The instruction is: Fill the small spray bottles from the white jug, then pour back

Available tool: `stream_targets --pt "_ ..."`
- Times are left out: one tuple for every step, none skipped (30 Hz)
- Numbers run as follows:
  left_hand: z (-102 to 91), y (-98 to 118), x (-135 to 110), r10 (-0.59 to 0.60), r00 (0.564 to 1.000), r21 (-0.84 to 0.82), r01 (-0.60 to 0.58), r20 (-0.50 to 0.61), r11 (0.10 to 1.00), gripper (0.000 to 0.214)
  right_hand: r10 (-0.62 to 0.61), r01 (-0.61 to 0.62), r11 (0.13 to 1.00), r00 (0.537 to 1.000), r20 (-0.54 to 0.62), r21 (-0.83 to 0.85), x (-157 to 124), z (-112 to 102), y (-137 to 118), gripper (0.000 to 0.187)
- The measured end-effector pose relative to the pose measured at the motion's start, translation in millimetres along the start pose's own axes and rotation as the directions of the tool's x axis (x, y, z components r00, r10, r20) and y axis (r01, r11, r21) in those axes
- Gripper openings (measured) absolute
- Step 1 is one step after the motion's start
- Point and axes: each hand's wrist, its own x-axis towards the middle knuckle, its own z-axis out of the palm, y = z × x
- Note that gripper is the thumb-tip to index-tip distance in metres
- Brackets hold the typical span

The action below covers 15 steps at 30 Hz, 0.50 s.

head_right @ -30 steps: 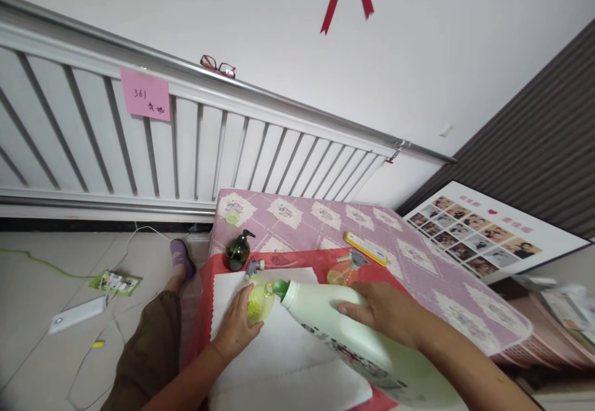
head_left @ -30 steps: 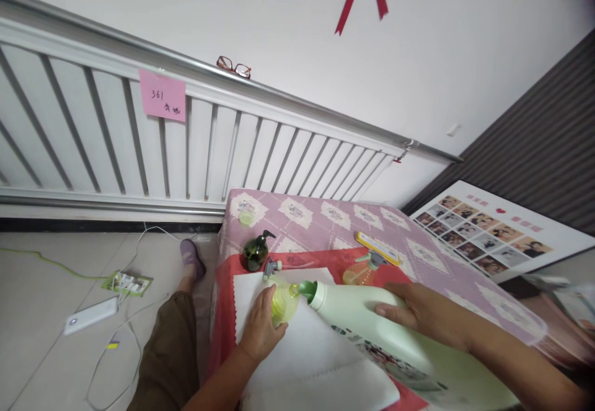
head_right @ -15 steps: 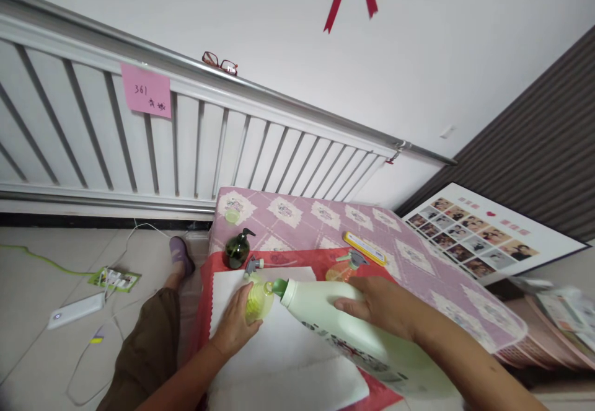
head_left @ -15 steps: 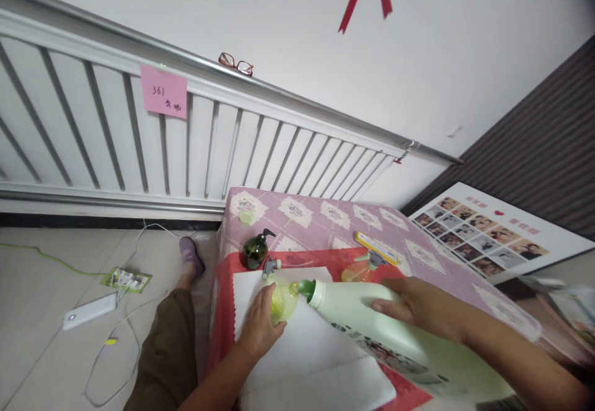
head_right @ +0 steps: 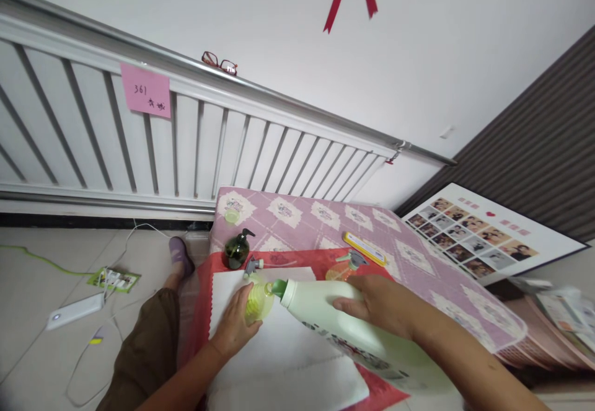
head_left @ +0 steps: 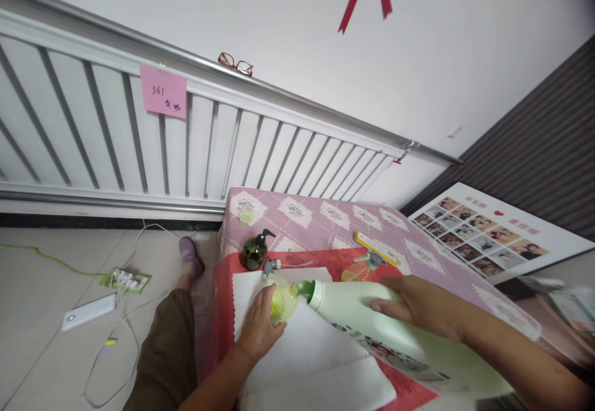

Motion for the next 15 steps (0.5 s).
stream_targets --pt "0.2 -0.4 -0.1 0.000 1.000 0.001 0.000 0.001 1.000 0.083 0.000 0.000 1.000 1.000 0.001 -0.003 0.0 -0.4 -0.5 0.043" --pt "0.4 -0.6 -0.2 0.000 1.000 0.001 0.000 0.004 1.000 0.083 -0.001 0.001 1.000 1.000 0.002 -0.007 0.0 -1.0 -1.2 0.044" --pt "0.5 -0.8 -0.3 0.001 1.000 0.001 -0.001 0.005 1.000 0.083 -0.002 0.003 1.000 1.000 0.008 -0.010 -0.3 -1.7 -2.1 0.044" --pt "0.6 -0.9 -0.3 0.002 1.000 0.000 -0.002 0.006 1.000 0.083 -0.004 0.004 1.000 1.000 0.017 -0.013 -0.8 -2.6 -3.1 0.044" --pt "0.6 -0.9 -0.3 0.005 1.000 -0.001 -0.005 0.006 1.000 0.083 -0.005 0.005 1.000 1.000 0.023 -0.017 -1.4 -3.5 -4.2 0.044" --pt "0.6 -0.8 -0.3 0.008 1.000 -0.004 -0.008 0.005 1.000 0.083 -0.004 0.005 1.000 1.000 0.022 -0.023 -2.1 -4.3 -5.2 0.043" --pt "0.5 -0.7 -0.2 0.010 1.000 -0.008 -0.010 0.004 1.000 0.083 -0.007 0.007 1.000 1.000 0.020 -0.028 -3.0 -5.0 -6.1 0.043" --pt "0.4 -0.8 -0.2 0.011 1.000 -0.011 -0.011 0.004 1.000 0.083 -0.012 0.012 0.999 1.000 0.016 -0.032 -3.9 -5.5 -6.9 0.042" --pt "0.4 -1.0 -0.1 0.012 1.000 -0.015 -0.012 0.006 1.000 0.083 -0.016 0.017 0.999 1.000 0.012 -0.034 -4.6 -5.9 -7.4 0.041" --pt "0.4 -1.4 -0.1 0.013 1.000 -0.017 -0.013 0.008 1.000 0.083 -0.019 0.019 0.999 1.000 0.004 -0.033 -5.2 -6.0 -7.6 0.041" --pt "0.5 -1.9 -0.2 0.015 1.000 -0.016 -0.015 0.009 1.000 0.083 -0.020 0.020 0.999 1.000 -0.002 -0.032 -5.6 -6.0 -7.6 0.040" --pt "0.8 -2.6 -0.3 0.017 1.000 -0.013 -0.017 0.010 1.000 0.083 -0.019 0.019 0.999 1.000 -0.006 -0.034 -5.8 -5.9 -7.4 0.039" --pt "1.2 -3.4 -0.4 0.021 1.000 -0.008 -0.021 0.009 1.000 0.082 -0.018 0.018 0.999 1.000 -0.007 -0.037 -5.7 -5.8 -7.1 0.039" --pt "1.5 -4.1 -0.6 0.024 1.000 -0.003 -0.024 0.008 1.000 0.082 -0.018 0.018 0.999 1.000 -0.007 -0.041 -5.4 -5.6 -6.7 0.039" --pt "1.9 -4.8 -0.7 0.027 1.000 0.000 -0.027 0.007 1.000 0.082 -0.019 0.019 0.999 1.000 -0.006 -0.045 -5.0 -5.6 -6.4 0.039"
